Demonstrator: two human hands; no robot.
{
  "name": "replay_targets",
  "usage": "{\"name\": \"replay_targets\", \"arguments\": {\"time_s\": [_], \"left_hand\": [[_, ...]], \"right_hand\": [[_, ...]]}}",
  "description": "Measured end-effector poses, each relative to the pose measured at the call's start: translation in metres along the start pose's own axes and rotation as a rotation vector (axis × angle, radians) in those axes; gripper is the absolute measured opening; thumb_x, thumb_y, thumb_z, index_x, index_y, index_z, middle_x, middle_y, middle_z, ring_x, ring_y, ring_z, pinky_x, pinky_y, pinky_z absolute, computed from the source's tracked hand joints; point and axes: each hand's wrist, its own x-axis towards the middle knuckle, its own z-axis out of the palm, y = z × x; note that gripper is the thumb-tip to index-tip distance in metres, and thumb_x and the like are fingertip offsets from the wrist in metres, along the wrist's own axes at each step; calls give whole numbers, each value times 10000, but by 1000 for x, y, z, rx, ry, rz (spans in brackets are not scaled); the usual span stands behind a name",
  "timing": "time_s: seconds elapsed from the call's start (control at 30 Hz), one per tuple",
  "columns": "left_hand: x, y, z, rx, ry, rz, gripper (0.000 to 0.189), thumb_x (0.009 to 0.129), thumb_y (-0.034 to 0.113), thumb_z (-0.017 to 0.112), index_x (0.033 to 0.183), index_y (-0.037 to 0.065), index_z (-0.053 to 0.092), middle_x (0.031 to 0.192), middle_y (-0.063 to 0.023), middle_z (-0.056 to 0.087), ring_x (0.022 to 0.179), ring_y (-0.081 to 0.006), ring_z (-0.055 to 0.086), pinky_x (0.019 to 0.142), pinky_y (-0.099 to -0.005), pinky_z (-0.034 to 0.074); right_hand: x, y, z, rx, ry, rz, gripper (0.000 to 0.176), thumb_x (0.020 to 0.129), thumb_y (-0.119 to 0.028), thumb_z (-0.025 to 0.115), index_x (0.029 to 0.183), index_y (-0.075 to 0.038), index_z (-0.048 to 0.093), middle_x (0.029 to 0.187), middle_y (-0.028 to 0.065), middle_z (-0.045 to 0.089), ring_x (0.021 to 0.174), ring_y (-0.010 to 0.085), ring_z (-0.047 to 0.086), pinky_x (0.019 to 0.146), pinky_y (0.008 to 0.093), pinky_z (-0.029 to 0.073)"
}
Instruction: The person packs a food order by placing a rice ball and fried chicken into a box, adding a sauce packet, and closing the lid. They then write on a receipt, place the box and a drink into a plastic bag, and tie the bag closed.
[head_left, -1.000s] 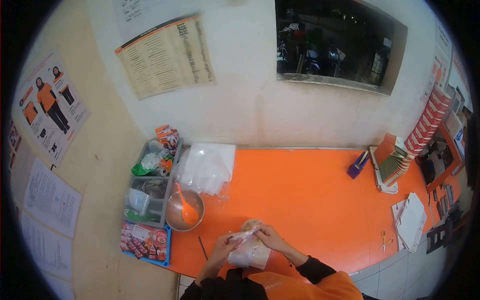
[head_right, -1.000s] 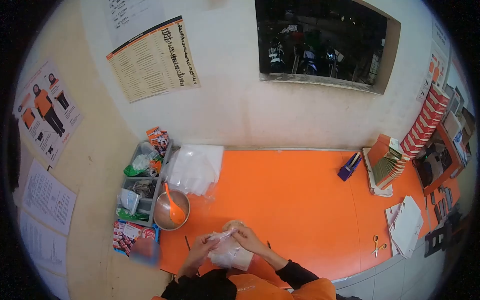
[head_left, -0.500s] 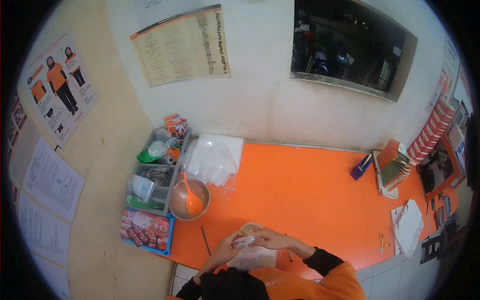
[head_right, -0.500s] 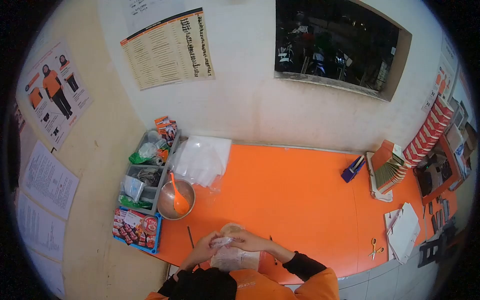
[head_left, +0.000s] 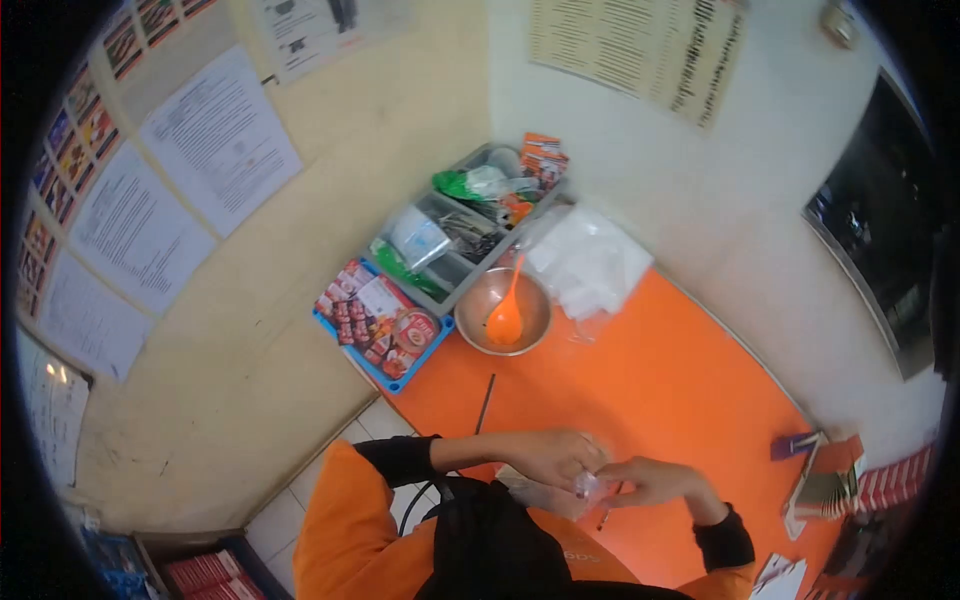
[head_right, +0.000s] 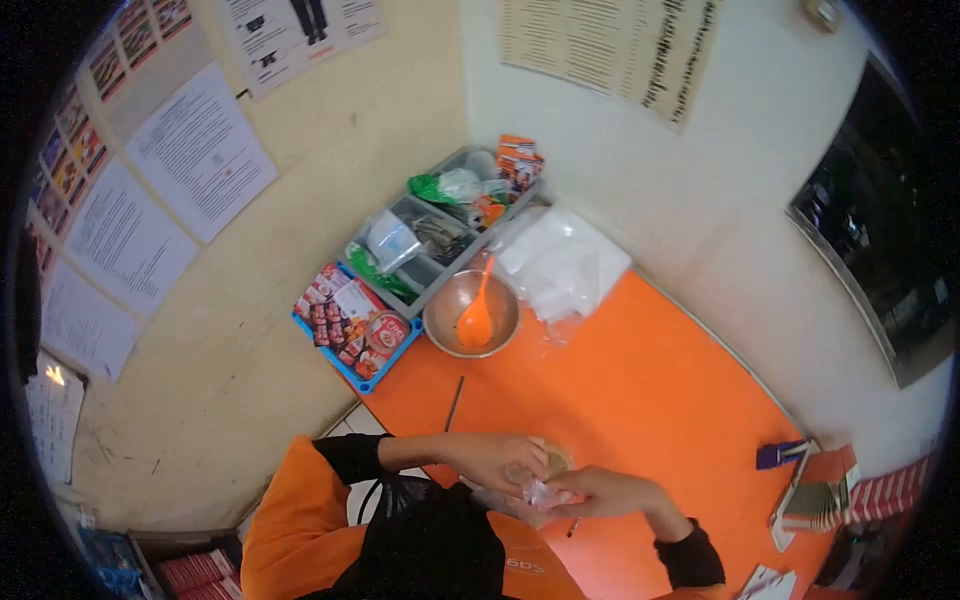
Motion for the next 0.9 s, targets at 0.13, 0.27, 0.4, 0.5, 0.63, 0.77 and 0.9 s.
{"name": "replay_targets", "arguments": {"time_s": [0.13, 0.27, 0.4, 0.5, 0.63, 0.77, 0.9], "left_hand": [[-5, -34, 29, -89, -17, -10, 149, 681, 131, 612, 750, 15, 548, 781, -116, 506, 811, -261, 488, 697, -356, 380], [-19, -24, 30, -140, 158, -173, 138, 684, 115, 571, 712, -8, 514, 727, -128, 487, 745, -271, 486, 669, -362, 378], [-31, 1, 16, -193, 211, -192, 152, 711, 128, 532, 723, -21, 506, 749, -163, 512, 754, -306, 500, 681, -382, 386], [-39, -5, 14, -369, 222, -229, 196, 781, 170, 508, 833, -10, 568, 883, -194, 557, 900, -318, 502, 784, -391, 375], [-52, -14, 25, -393, 330, -275, 231, 814, 186, 490, 925, -3, 563, 979, -182, 547, 949, -321, 489, 820, -393, 362], [-51, -26, 26, -391, 179, -241, 240, 806, 172, 495, 957, -11, 533, 1014, -177, 532, 938, -308, 495, 813, -380, 369], [-49, -18, 16, -277, 230, -297, 216, 793, 153, 501, 893, -35, 535, 928, -186, 536, 881, -269, 507, 762, -351, 390]], "right_hand": [[40, 35, -66, -241, 212, -77, 243, 819, -232, 563, 962, -42, 612, 836, 153, 618, 798, 298, 592, 702, 352, 455], [234, -20, -102, -512, 627, -416, 157, 790, -168, 541, 872, -56, 614, 780, 152, 612, 736, 322, 588, 651, 392, 457], [427, 39, -106, -1036, 569, -135, 142, 723, -106, 532, 756, -36, 651, 774, 164, 620, 737, 310, 617, 620, 390, 493], [485, 54, -103, -1080, 612, -67, 159, 718, -112, 521, 759, -52, 663, 806, 159, 621, 717, 300, 622, 620, 375, 501], [513, 71, -96, -1048, 624, 93, 156, 717, -122, 529, 756, -59, 667, 832, 158, 630, 738, 285, 630, 641, 360, 510], [510, 63, -104, -1117, 594, 53, 138, 715, -125, 545, 731, -63, 668, 796, 138, 637, 741, 270, 634, 647, 360, 508], [475, 23, -112, -1226, 656, 44, 122, 709, -123, 560, 707, -61, 666, 719, 119, 636, 716, 270, 634, 630, 359, 505]]}}
